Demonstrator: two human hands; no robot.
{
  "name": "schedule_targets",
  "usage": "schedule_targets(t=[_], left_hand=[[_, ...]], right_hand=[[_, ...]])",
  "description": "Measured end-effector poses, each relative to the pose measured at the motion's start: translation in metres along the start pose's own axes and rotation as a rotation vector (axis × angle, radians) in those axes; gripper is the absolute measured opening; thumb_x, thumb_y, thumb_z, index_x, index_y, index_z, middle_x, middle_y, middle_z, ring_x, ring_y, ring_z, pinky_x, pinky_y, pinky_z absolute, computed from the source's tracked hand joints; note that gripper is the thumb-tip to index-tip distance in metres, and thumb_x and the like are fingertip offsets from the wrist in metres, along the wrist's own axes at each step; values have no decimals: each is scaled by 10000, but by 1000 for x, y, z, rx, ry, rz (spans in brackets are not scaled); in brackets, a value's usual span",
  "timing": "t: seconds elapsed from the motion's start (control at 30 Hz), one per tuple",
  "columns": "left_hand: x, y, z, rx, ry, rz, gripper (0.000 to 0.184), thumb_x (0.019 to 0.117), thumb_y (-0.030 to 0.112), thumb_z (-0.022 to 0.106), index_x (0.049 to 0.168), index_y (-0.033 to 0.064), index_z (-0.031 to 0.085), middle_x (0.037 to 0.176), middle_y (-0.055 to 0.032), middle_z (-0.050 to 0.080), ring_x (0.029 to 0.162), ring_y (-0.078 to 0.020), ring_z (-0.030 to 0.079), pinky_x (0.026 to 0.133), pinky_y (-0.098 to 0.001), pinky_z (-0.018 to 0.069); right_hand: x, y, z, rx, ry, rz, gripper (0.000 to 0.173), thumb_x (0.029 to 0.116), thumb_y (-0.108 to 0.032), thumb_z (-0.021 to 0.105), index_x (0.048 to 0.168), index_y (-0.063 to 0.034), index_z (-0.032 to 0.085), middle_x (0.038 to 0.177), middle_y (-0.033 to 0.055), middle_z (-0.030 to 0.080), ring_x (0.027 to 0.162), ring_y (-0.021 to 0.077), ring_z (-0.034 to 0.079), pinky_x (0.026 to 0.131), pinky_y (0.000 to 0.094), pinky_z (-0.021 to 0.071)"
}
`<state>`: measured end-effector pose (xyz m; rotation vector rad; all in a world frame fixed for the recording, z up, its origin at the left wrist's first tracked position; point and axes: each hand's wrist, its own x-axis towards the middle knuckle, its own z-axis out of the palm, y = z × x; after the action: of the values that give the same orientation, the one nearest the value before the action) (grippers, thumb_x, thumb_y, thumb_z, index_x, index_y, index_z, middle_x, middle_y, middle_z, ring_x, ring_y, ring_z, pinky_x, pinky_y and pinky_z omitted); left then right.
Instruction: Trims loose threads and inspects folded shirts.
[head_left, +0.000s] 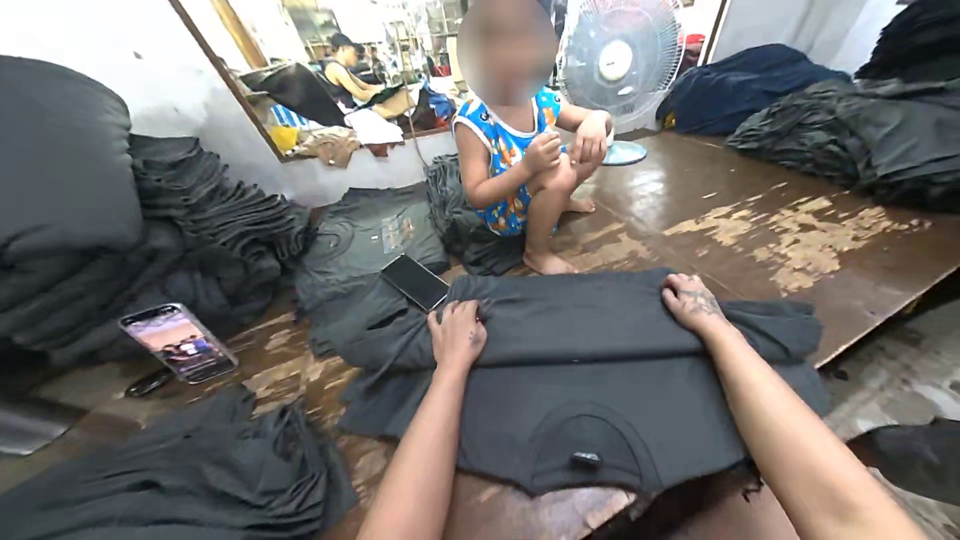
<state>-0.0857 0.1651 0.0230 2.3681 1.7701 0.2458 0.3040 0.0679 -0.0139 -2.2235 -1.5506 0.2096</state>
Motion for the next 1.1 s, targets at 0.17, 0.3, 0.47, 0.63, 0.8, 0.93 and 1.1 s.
schedule_targets(t=[0.17, 0.3, 0.47, 0.63, 0.8, 0.93, 1.1], left_hand=[[-6, -9, 8, -75, 133, 18, 411, 996, 94, 488, 1388, 59, 604, 1459, -149, 572, 1439, -325, 438, 1201, -584, 214], [-4, -28, 35, -233, 500, 108, 310, 953, 60, 571, 1231, -5, 691, 1387, -279, 573, 1328, -470, 506, 1107, -642, 353], [-86, 15, 47, -399, 539, 442, 311, 1016, 139, 477, 1183, -26, 680, 1260, -234, 642, 1160, -382, 634, 975, -532, 519], [-199, 96, 40, -525, -376, 569, 372, 979, 50, 517, 1332, 59, 634, 1473, -259, 507, 1070, -333, 697, 818, -498, 590], [-221, 101, 84, -1499, -722, 399, 377, 1074, 291, 404, 1391, 110, 499, 943, 38, 732, 619, -35, 658, 517, -208, 547], [-214, 94, 77, -1890, -795, 286, 447, 1091, 304, 397, 1521, 201, 339, 1330, -10, 672, 642, -69, 694, 535, -215, 579], [-224, 101, 68, -2123, -965, -33, 488, 1064, 177, 327, 1543, 271, 327, 1349, -79, 637, 790, -169, 746, 490, -253, 580]], right_hand=[[-38, -8, 2, 91, 335, -251, 275, 1023, -103, 525, 1168, 52, 699, 1222, 283, 668, 1217, 476, 598, 1057, 609, 437], [-161, -69, 19, 44, 340, -499, 375, 990, -332, 577, 1194, -62, 738, 1267, 209, 685, 1247, 425, 613, 1056, 623, 459], [-310, -79, 124, 451, 203, -831, 284, 1056, -411, 531, 1026, -206, 726, 1211, 15, 723, 1355, 155, 543, 1244, 462, 273], [-325, -52, 99, 627, 332, -624, 308, 1073, -340, 517, 948, -125, 698, 894, 4, 721, 922, 73, 696, 866, 236, 574], [-295, -48, 56, 624, 530, -527, 259, 1058, -321, 558, 988, -104, 681, 882, 11, 702, 873, 63, 687, 815, 224, 576], [-280, -58, 50, 534, 541, -489, 197, 1020, -213, 606, 1146, -73, 664, 990, 61, 708, 944, 68, 686, 885, 200, 562], [-253, -59, 79, 409, 610, -578, 184, 964, -192, 650, 1007, -60, 771, 844, 116, 694, 828, 174, 679, 810, 248, 557]])
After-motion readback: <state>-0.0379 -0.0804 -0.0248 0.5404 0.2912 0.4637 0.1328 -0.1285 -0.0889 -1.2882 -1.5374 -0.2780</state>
